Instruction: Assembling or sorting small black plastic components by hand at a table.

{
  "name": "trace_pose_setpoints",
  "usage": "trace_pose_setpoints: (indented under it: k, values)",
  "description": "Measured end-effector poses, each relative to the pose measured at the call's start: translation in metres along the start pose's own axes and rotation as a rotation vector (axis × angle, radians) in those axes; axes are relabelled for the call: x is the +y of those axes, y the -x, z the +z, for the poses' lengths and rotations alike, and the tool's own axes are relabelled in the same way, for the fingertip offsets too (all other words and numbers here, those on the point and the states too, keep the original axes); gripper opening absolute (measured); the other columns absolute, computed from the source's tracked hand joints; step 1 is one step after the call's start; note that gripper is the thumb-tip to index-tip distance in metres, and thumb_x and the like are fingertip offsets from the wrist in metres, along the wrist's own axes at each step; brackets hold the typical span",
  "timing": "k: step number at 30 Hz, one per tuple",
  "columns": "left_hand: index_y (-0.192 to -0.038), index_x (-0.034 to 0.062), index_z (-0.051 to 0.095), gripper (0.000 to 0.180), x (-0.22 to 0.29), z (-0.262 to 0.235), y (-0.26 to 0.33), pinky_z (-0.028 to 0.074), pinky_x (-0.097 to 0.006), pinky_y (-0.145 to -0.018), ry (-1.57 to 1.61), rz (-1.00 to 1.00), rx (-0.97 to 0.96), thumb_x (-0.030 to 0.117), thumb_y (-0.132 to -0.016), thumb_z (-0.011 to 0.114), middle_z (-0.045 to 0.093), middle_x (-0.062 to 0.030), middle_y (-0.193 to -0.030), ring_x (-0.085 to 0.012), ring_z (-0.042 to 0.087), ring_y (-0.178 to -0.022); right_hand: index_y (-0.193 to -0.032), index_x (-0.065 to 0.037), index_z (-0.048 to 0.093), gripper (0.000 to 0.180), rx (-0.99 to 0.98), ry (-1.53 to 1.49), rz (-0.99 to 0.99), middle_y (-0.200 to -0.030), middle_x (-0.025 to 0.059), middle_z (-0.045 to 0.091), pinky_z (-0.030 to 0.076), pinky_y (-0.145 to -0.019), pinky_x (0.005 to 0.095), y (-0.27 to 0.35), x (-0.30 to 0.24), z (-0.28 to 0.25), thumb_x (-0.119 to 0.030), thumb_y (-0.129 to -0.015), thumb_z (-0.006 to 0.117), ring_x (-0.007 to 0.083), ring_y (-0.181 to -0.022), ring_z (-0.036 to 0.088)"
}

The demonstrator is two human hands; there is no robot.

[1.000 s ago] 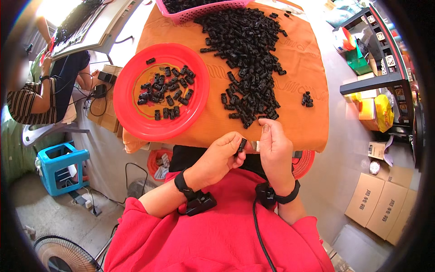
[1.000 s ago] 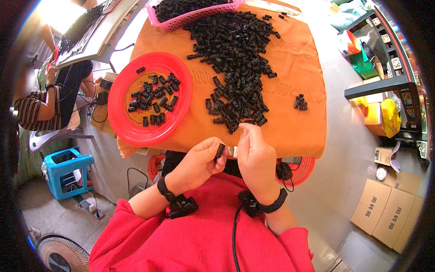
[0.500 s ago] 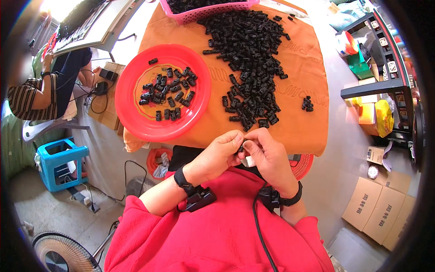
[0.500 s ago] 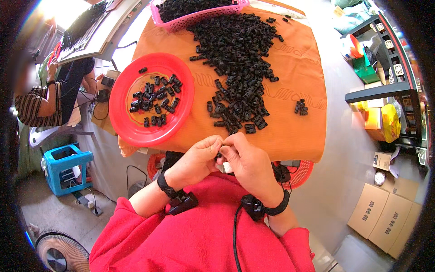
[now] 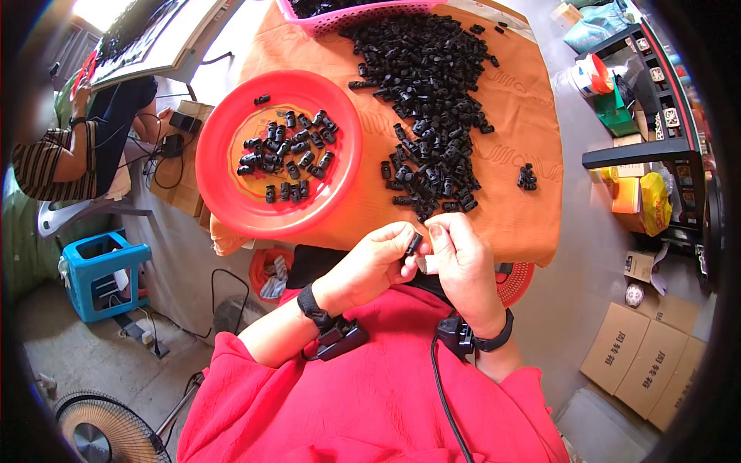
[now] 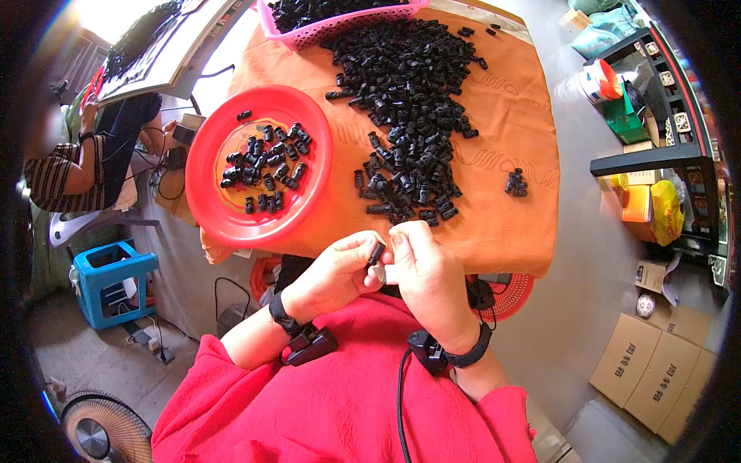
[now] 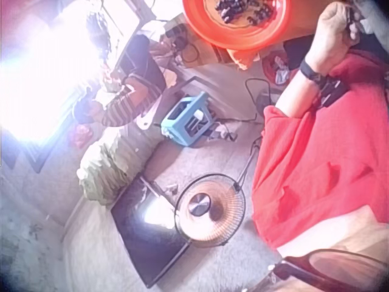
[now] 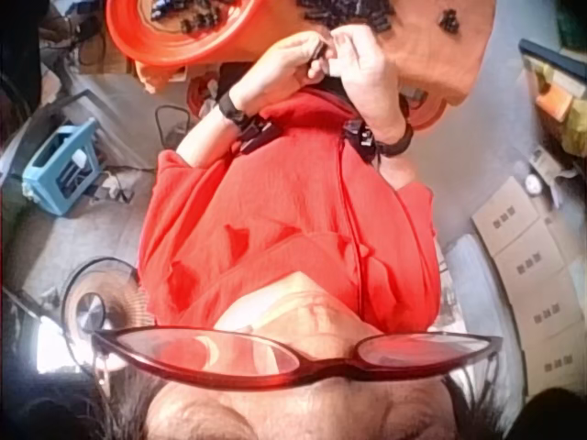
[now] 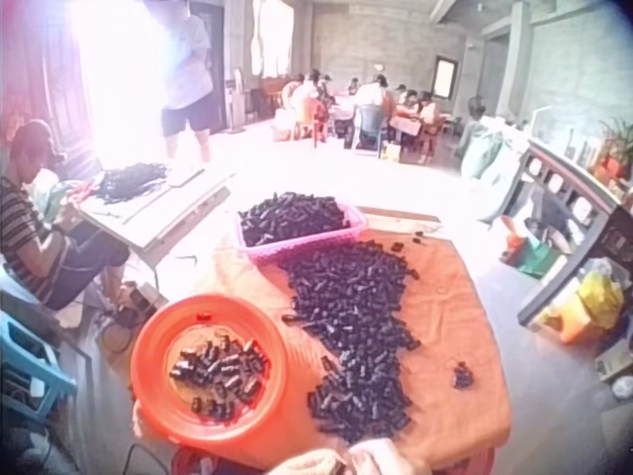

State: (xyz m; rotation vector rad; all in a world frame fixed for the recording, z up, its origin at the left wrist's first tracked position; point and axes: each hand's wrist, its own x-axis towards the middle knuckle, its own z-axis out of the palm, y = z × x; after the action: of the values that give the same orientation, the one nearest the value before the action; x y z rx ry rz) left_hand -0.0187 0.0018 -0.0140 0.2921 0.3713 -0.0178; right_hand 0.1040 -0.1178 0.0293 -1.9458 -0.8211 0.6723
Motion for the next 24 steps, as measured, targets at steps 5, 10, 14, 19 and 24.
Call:
trace_pose_setpoints:
  k: [5, 10, 14, 19, 24]
  values:
    - [-0.1, 0.0093, 0.058, 0.02, -0.003, -0.009, -0.001, 0.046, -0.025, -0.07, 0.008, -0.021, -0.049, 0.029, -0.1, 0.06, 0.058, 0.0021, -0.089, -0.0078, 0.056, -0.077, -0.104, -0.005, 0.058, 0.011, -0.082, -0.141, 0.033, -0.073, 0.01, 0.065, 0.052, -0.056, 0.0326, 0.003, -0.01, -0.002, -0.015, -0.1, 0.058, 0.0198, -0.064, 0.07]
    - [-0.101, 0.0094, 0.057, 0.022, -0.006, -0.005, -0.002, 0.046, -0.025, -0.069, -0.03, -0.008, 0.003, 0.031, -0.1, 0.061, 0.057, 0.0029, -0.088, -0.0075, 0.055, -0.076, -0.102, -0.005, 0.057, 0.011, -0.182, -0.019, 0.02, -0.074, 0.0096, 0.065, 0.052, -0.058, 0.0316, 0.002, -0.017, -0.004, -0.015, -0.1, 0.058, 0.0185, -0.066, 0.07]
    - [-0.103, 0.0095, 0.057, 0.022, -0.004, -0.001, -0.002, 0.045, -0.024, -0.068, -0.034, 0.0, 0.003, 0.031, -0.1, 0.06, 0.059, 0.0017, -0.088, -0.0084, 0.055, -0.074, -0.102, -0.005, 0.057, 0.009, -0.1, -0.171, 0.079, -0.074, 0.0106, 0.065, 0.052, -0.058, 0.0324, 0.003, -0.004, -0.001, -0.014, -0.1, 0.058, 0.0223, -0.065, 0.07]
    - [-0.104, 0.0108, 0.057, 0.021, -0.006, -0.003, -0.001, 0.044, -0.023, -0.067, -0.027, 0.021, -0.001, 0.031, -0.102, 0.057, 0.06, 0.0009, -0.088, -0.0087, 0.056, -0.073, -0.101, -0.006, 0.057, 0.006, 0.056, 0.093, -0.024, -0.07, 0.0135, 0.064, 0.051, -0.055, 0.0402, -0.001, -0.006, 0.005, -0.012, -0.1, 0.054, 0.0313, -0.063, 0.068]
    - [-0.105, 0.0124, 0.056, 0.02, -0.007, -0.005, 0.0, 0.044, -0.023, -0.067, -0.042, 0.011, 0.006, 0.032, -0.104, 0.054, 0.06, 0.0012, -0.088, -0.0083, 0.055, -0.074, -0.101, -0.007, 0.057, 0.007, 0.1, 0.238, -0.065, -0.069, 0.0143, 0.064, 0.051, -0.055, 0.0431, -0.002, -0.012, 0.007, -0.013, -0.1, 0.054, 0.0338, -0.064, 0.067]
